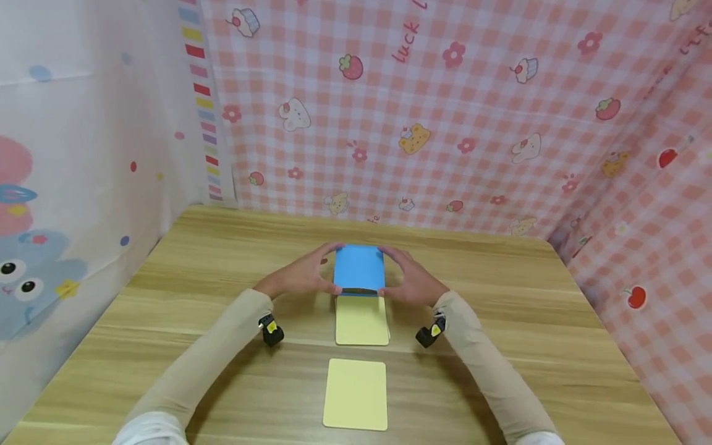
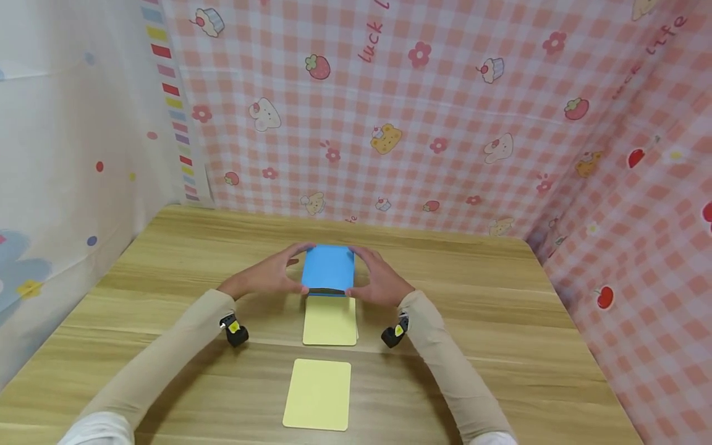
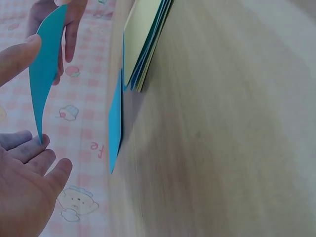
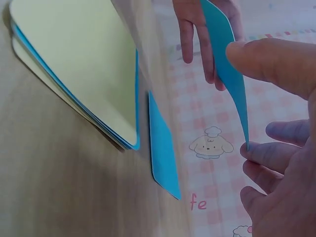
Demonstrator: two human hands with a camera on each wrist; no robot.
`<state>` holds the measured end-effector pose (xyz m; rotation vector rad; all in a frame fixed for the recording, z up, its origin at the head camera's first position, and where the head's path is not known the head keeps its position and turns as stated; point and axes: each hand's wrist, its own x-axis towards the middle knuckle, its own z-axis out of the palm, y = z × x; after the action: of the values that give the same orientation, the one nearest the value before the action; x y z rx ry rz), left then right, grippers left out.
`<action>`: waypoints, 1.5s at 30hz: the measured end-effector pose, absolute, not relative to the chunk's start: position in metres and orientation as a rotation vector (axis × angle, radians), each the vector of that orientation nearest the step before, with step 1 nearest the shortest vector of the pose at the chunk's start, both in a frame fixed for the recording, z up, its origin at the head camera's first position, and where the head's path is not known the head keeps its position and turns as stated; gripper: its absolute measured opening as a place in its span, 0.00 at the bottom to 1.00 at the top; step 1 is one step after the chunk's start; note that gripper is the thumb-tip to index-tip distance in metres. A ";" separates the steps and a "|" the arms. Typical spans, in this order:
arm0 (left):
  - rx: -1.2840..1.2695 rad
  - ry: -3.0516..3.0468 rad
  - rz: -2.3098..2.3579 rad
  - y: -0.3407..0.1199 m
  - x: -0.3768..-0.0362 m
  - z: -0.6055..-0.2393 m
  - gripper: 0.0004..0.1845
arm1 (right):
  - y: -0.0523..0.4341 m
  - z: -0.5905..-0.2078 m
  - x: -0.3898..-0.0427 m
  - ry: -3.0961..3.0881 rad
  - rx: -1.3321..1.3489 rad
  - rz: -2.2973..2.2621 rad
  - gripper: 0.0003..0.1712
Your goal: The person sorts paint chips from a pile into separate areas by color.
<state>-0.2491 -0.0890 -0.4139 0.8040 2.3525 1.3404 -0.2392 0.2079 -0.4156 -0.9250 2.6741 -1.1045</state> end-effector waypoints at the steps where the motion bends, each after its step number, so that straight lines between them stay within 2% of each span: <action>1: 0.810 2.351 1.342 -0.089 -0.251 -0.414 0.56 | 0.208 -0.415 -0.241 2.674 -0.923 -1.103 0.55; 13: 0.814 2.393 1.304 -0.091 -0.273 -0.421 0.57 | 0.205 -0.417 -0.264 2.688 -0.813 -1.020 0.53; 24: 0.867 2.429 1.230 -0.086 -0.294 -0.424 0.58 | 0.205 -0.425 -0.283 2.644 -0.726 -1.106 0.55; 33: 0.908 2.466 1.110 -0.083 -0.315 -0.427 0.59 | 0.203 -0.428 -0.299 2.641 -0.737 -1.078 0.55; 45: 0.892 2.403 1.153 -0.077 -0.320 -0.439 0.59 | 0.204 -0.441 -0.307 2.596 -0.693 -1.112 0.55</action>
<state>-0.3201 -0.0773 -0.4395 0.8919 2.4031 1.1531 -0.3068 0.2036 -0.4413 -0.6934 2.5962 -1.1118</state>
